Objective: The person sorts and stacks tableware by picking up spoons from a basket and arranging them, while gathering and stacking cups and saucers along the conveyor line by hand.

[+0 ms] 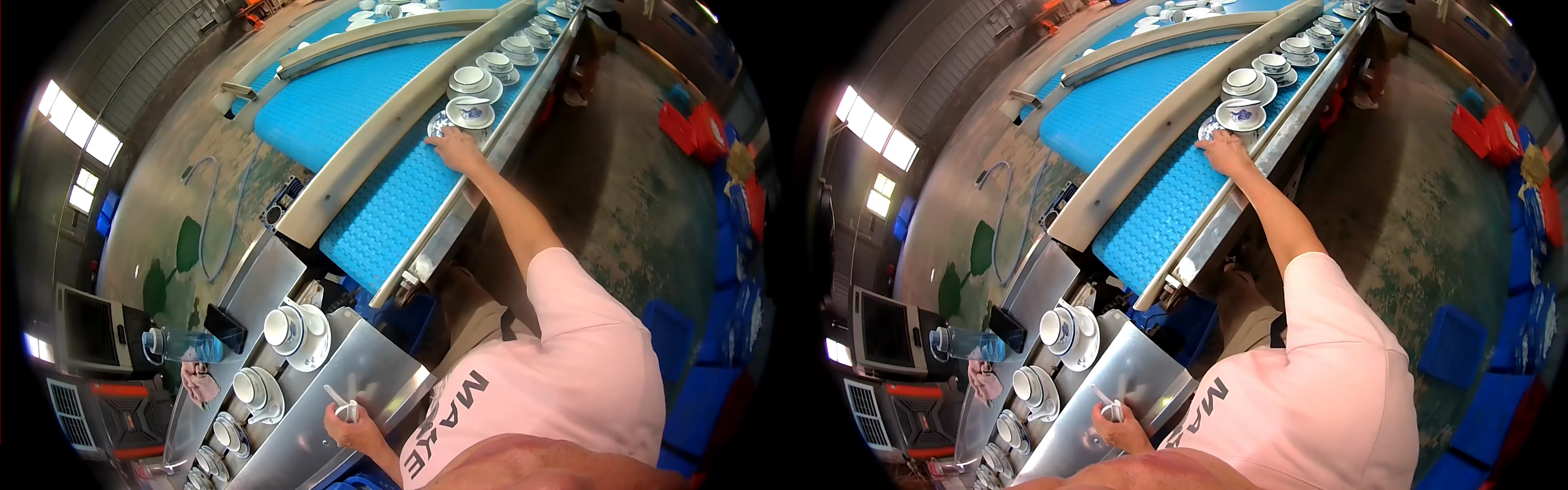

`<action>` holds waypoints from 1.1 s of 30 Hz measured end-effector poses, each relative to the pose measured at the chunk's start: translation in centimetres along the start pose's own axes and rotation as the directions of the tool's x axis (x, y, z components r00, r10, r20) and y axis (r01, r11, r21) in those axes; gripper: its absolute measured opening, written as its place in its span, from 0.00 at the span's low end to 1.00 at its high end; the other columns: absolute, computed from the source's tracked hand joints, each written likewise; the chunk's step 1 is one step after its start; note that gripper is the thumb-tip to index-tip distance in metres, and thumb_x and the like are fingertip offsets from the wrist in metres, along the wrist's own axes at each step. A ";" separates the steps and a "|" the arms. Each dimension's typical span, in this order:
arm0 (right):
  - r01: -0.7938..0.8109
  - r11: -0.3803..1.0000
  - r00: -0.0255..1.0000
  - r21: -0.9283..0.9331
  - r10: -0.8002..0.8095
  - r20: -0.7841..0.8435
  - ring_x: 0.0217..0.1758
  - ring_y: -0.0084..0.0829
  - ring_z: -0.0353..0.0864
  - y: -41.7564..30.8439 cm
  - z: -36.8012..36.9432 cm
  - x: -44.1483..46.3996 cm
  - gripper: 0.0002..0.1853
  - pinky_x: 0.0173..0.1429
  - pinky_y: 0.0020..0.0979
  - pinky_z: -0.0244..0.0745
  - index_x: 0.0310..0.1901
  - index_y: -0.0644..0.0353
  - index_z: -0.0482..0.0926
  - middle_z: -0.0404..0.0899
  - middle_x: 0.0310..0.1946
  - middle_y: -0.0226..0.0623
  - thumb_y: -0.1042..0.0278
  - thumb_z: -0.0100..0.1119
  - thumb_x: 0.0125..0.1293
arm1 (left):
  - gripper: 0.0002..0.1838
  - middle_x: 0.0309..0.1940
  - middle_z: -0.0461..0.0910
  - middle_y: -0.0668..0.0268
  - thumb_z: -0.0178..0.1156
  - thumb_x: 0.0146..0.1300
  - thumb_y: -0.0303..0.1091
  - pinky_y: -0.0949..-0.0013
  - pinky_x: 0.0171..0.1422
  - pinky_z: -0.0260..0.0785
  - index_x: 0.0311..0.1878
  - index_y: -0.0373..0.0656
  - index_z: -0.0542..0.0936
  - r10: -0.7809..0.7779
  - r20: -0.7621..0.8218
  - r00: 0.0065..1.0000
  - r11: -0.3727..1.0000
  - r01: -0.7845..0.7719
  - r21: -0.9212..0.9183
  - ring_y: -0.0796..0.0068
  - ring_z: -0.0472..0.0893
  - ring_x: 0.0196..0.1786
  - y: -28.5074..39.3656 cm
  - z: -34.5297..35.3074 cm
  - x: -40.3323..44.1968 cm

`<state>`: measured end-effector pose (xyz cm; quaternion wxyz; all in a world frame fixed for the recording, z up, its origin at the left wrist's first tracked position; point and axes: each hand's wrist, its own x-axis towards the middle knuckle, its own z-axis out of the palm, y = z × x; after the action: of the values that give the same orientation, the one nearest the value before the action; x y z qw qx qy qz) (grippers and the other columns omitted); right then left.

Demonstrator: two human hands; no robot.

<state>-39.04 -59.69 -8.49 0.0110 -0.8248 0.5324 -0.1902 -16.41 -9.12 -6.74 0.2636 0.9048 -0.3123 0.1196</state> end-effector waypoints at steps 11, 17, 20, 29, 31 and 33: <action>0.082 0.978 0.994 0.194 -0.066 -0.088 0.50 0.40 0.71 -1.5 -0.7 -1.1 0.15 0.54 0.38 0.67 0.49 0.47 0.75 0.72 0.44 0.42 0.67 0.51 0.59 | 0.21 0.36 0.74 0.56 0.64 0.41 0.28 0.57 0.45 0.63 0.42 0.40 0.73 0.012 0.005 1.000 1.000 -0.012 -0.007 0.52 0.72 0.41 0.2 -0.3 0.1; 0.498 0.736 0.819 0.459 -0.225 -0.528 0.31 0.44 0.74 -8.8 -2.9 -12.5 0.09 0.33 0.37 0.69 0.34 0.62 0.76 0.75 0.27 0.43 0.82 0.50 0.50 | 0.23 0.36 0.74 0.57 0.67 0.39 0.30 0.58 0.45 0.63 0.43 0.43 0.73 0.070 -0.045 0.997 0.997 -0.071 -0.022 0.53 0.72 0.41 0.2 -0.2 0.5; 0.702 0.433 0.707 0.565 -0.517 -0.483 0.25 0.39 0.72 -13.6 -2.4 -20.0 0.08 0.29 0.36 0.67 0.27 0.61 0.76 0.73 0.22 0.38 0.82 0.54 0.41 | 0.23 0.36 0.74 0.57 0.68 0.41 0.36 0.57 0.45 0.62 0.43 0.43 0.74 0.023 -0.007 1.000 0.999 -0.023 -0.032 0.53 0.72 0.41 -0.2 -0.2 0.8; 0.301 0.717 0.447 0.628 -0.688 0.571 0.44 0.46 0.71 -21.6 6.0 -26.0 0.14 0.47 0.40 0.68 0.43 0.58 0.75 0.73 0.42 0.42 0.62 0.48 0.58 | 0.22 0.29 0.73 0.60 0.68 0.38 0.35 0.61 0.39 0.63 0.38 0.42 0.72 0.015 -0.068 0.998 0.996 -0.020 -0.082 0.57 0.73 0.35 0.0 -2.2 1.3; 0.312 0.698 0.436 0.645 -0.708 0.555 0.44 0.45 0.71 -21.2 6.7 -26.0 0.14 0.47 0.39 0.69 0.43 0.58 0.75 0.74 0.41 0.42 0.62 0.48 0.58 | 0.22 0.29 0.73 0.61 0.68 0.37 0.35 0.61 0.39 0.63 0.38 0.42 0.72 0.013 -0.080 0.997 0.997 -0.019 -0.073 0.58 0.73 0.35 0.0 -2.4 1.0; 0.317 0.688 0.427 0.653 -0.718 0.550 0.44 0.45 0.72 -20.7 7.3 -25.9 0.14 0.47 0.39 0.69 0.43 0.59 0.75 0.74 0.41 0.42 0.62 0.48 0.58 | 0.22 0.29 0.72 0.61 0.68 0.37 0.34 0.62 0.40 0.62 0.38 0.42 0.71 0.030 -0.084 0.996 0.996 -0.037 -0.080 0.59 0.72 0.35 0.0 -2.4 1.2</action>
<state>-27.93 -29.25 -18.56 0.3697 -0.9185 0.1201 0.0728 -15.60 -8.41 -4.22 0.3111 0.8821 -0.3211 0.1485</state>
